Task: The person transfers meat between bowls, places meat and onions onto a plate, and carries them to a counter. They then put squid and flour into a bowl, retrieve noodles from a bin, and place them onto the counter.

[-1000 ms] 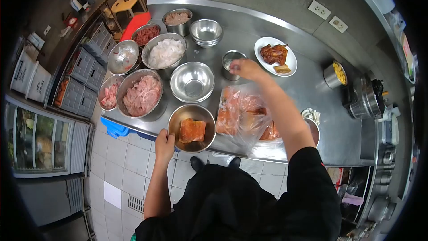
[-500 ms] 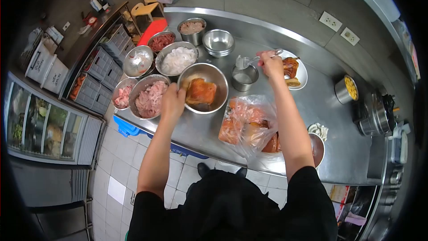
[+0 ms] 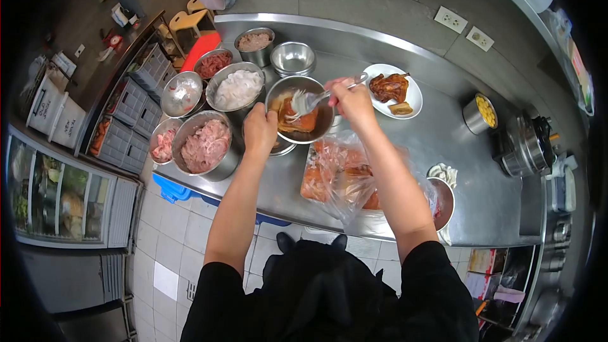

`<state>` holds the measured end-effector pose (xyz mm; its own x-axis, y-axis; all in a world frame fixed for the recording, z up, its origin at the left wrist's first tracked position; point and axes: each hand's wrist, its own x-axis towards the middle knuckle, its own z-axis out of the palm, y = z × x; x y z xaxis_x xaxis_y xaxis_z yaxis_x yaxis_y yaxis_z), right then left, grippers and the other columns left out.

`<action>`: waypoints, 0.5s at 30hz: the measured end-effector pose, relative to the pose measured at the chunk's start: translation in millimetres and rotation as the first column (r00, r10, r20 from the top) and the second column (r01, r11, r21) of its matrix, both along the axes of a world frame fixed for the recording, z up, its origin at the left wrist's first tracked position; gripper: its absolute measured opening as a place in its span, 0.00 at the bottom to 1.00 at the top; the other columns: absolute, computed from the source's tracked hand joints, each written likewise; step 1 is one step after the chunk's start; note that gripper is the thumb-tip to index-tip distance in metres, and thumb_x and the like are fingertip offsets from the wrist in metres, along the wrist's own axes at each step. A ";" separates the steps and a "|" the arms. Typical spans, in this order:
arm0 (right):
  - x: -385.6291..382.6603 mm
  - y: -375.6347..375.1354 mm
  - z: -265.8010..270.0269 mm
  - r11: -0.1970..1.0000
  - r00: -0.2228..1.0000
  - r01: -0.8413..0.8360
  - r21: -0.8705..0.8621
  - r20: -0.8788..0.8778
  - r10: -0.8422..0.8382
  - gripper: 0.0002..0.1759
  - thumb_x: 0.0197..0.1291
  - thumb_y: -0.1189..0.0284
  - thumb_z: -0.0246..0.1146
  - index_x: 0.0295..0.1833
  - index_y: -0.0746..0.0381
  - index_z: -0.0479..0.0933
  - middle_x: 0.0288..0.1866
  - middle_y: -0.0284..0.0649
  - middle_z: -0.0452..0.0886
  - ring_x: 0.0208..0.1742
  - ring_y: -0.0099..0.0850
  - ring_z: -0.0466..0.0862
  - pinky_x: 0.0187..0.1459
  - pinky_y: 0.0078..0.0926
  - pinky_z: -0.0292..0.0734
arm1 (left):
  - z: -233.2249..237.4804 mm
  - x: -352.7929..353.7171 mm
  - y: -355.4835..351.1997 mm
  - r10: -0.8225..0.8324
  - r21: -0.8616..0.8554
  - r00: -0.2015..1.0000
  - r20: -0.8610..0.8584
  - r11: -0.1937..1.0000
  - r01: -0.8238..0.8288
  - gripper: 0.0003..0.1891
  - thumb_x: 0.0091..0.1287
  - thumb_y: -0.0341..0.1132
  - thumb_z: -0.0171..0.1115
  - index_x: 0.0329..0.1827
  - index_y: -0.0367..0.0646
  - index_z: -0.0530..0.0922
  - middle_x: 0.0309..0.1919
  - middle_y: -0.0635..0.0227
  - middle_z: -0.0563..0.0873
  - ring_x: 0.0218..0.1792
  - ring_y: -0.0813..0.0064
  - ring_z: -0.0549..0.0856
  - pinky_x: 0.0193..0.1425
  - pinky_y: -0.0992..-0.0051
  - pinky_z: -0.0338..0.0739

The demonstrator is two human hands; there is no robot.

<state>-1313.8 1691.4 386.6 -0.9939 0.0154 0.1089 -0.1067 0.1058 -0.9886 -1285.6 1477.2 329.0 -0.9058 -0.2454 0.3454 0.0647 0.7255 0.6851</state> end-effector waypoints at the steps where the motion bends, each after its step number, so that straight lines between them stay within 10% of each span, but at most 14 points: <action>1: 8.1 -1.0 4.9 0.998 0.999 -0.048 0.045 0.011 0.048 0.12 0.54 0.67 0.59 0.32 0.64 0.82 0.19 0.36 0.79 0.22 0.24 0.79 0.27 0.23 0.71 | -0.8 -1.3 -3.2 -0.001 0.002 1.000 0.003 1.000 0.001 0.11 0.61 0.34 0.52 0.29 0.32 0.71 0.30 0.41 0.80 0.36 0.41 0.79 0.43 0.54 0.72; 5: 14.9 10.1 -0.2 0.968 0.997 0.071 0.239 -0.052 -0.060 0.11 0.54 0.69 0.59 0.31 0.65 0.82 0.18 0.36 0.79 0.22 0.25 0.79 0.29 0.24 0.72 | 4.7 4.4 -21.9 0.065 0.068 0.996 0.068 0.995 -0.070 0.13 0.61 0.36 0.52 0.34 0.31 0.74 0.33 0.40 0.80 0.38 0.42 0.80 0.43 0.55 0.73; 7: 5.0 17.9 0.7 1.000 1.000 -0.002 -0.029 -0.027 0.002 0.12 0.57 0.70 0.56 0.37 0.66 0.80 0.19 0.35 0.77 0.17 0.20 0.71 0.19 0.19 0.64 | 5.5 15.2 -31.1 0.106 -0.007 0.993 0.042 0.994 -0.106 0.13 0.62 0.36 0.51 0.37 0.31 0.75 0.33 0.41 0.81 0.36 0.43 0.81 0.42 0.57 0.74; 9: -10.6 28.5 -1.9 0.965 1.000 -0.029 -0.260 -0.017 0.025 0.11 0.58 0.70 0.57 0.39 0.67 0.77 0.20 0.37 0.76 0.11 0.19 0.65 0.11 0.18 0.56 | 4.4 33.6 -46.6 0.096 0.067 0.995 0.018 0.993 -0.097 0.12 0.61 0.34 0.52 0.36 0.31 0.75 0.30 0.44 0.81 0.33 0.50 0.82 0.39 0.60 0.74; 15: -60.2 53.7 -45.9 0.994 0.998 -0.005 -0.106 0.054 0.011 0.11 0.57 0.69 0.59 0.37 0.68 0.77 0.21 0.38 0.76 0.13 0.20 0.69 0.12 0.19 0.60 | 5.6 141.4 -91.4 0.118 0.133 0.993 0.022 0.984 -0.120 0.07 0.62 0.30 0.52 0.30 0.33 0.71 0.22 0.65 0.72 0.25 0.78 0.68 0.29 0.73 0.67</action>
<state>-1374.0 1745.1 340.8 -0.9985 0.0163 0.0528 -0.0528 0.0001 -0.9986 -1144.2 1385.9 334.6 -0.8722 -0.3945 0.2893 -0.0268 0.6289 0.7771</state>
